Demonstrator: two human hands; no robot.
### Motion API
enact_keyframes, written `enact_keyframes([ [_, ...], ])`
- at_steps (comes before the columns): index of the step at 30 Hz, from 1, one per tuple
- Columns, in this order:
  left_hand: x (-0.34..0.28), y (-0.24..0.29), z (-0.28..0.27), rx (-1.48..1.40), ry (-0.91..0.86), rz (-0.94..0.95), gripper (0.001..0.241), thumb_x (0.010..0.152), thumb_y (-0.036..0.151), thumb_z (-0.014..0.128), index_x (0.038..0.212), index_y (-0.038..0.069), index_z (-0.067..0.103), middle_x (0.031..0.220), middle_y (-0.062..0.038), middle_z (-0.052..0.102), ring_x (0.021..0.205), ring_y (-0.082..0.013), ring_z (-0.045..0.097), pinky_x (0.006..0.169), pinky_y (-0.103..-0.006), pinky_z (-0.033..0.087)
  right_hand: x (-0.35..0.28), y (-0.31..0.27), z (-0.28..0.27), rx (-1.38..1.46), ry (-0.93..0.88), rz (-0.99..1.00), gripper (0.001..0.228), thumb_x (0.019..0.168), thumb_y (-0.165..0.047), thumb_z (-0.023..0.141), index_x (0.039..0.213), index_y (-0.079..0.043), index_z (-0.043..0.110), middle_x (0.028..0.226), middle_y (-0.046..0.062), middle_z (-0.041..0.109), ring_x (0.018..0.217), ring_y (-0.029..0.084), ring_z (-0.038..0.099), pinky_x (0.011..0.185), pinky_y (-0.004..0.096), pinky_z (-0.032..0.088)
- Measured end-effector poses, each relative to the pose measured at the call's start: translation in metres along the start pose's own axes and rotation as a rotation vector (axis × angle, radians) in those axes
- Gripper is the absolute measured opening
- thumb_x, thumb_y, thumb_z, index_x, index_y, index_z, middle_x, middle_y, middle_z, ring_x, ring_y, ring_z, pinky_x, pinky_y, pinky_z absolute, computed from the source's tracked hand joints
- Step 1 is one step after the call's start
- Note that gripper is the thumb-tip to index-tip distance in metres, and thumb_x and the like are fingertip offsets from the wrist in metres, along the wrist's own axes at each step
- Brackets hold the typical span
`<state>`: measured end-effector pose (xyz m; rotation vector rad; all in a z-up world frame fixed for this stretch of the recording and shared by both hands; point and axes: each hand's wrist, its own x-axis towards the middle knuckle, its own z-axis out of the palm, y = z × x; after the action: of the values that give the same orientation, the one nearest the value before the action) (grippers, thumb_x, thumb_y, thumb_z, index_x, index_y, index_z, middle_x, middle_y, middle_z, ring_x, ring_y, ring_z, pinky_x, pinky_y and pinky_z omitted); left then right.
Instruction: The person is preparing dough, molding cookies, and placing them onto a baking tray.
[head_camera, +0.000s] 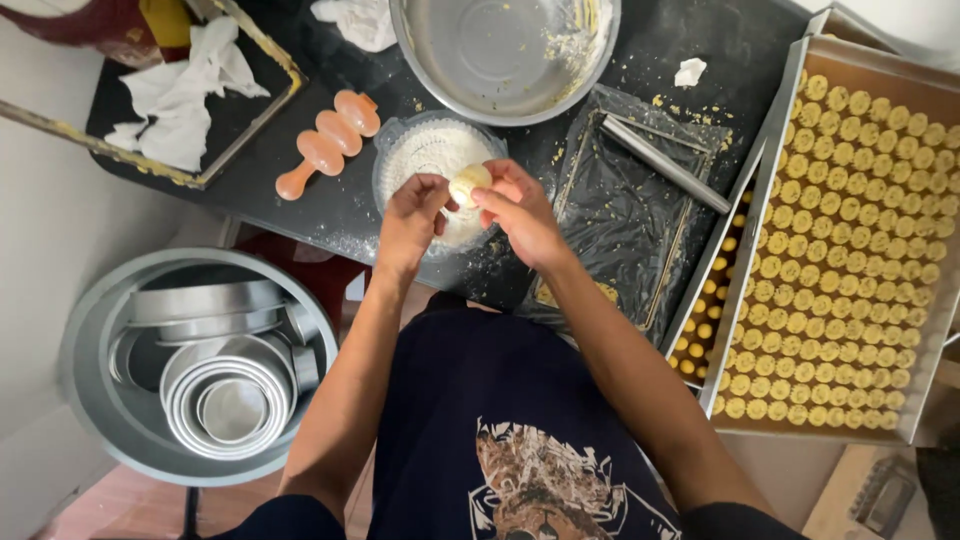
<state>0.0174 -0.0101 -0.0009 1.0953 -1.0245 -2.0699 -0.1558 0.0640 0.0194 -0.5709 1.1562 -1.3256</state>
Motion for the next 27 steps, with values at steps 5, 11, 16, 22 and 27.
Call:
enact_keyframes([
  [5,-0.033,0.021,0.016,0.455,0.269,0.428,0.021,0.097,0.012,0.068,0.115,0.003,0.061,0.096,-0.006,0.07,0.068,-0.0128,0.061,0.061,-0.0275,0.05,0.006,0.001,0.0,-0.002,0.07,0.011,0.029,0.092,-0.007,0.074,0.117,-0.007,0.057,0.109,0.008,0.073,0.091,0.015,0.069,0.075,0.029,0.054],
  [11,-0.053,0.03,0.028,0.905,0.307,0.677,0.036,0.094,0.015,0.074,0.128,0.013,0.062,0.116,-0.008,0.067,0.084,-0.027,0.069,0.071,-0.0372,0.058,0.01,0.016,0.001,-0.02,0.177,-0.05,0.028,0.091,-0.009,0.076,0.11,-0.004,0.056,0.107,0.01,0.073,0.093,0.018,0.071,0.081,0.033,0.061],
  [16,-0.047,0.005,0.026,1.025,0.241,0.579,0.048,0.094,0.02,0.071,0.141,0.022,0.061,0.117,-0.007,0.064,0.086,-0.0291,0.07,0.07,-0.0423,0.058,0.019,0.031,-0.006,-0.106,0.216,-0.195,0.029,0.09,-0.006,0.078,0.108,-0.002,0.055,0.104,0.012,0.073,0.092,0.016,0.071,0.082,0.032,0.061],
  [22,-0.048,-0.007,0.022,1.035,0.271,0.574,0.052,0.095,0.022,0.07,0.145,0.019,0.057,0.119,-0.009,0.063,0.095,-0.0322,0.07,0.074,-0.045,0.058,0.019,0.033,-0.001,-0.248,0.162,-0.396,0.029,0.093,0.0,0.079,0.108,-0.001,0.054,0.106,0.012,0.073,0.099,0.016,0.071,0.088,0.03,0.059],
  [27,-0.054,0.001,0.021,0.971,0.276,0.631,0.049,0.096,0.022,0.07,0.142,0.017,0.056,0.12,-0.008,0.063,0.098,-0.0322,0.07,0.075,-0.0429,0.059,0.015,0.01,0.011,0.003,0.227,-0.033,0.021,0.092,-0.011,0.072,0.105,0.0,0.059,0.105,0.011,0.075,0.094,0.019,0.073,0.083,0.036,0.062],
])
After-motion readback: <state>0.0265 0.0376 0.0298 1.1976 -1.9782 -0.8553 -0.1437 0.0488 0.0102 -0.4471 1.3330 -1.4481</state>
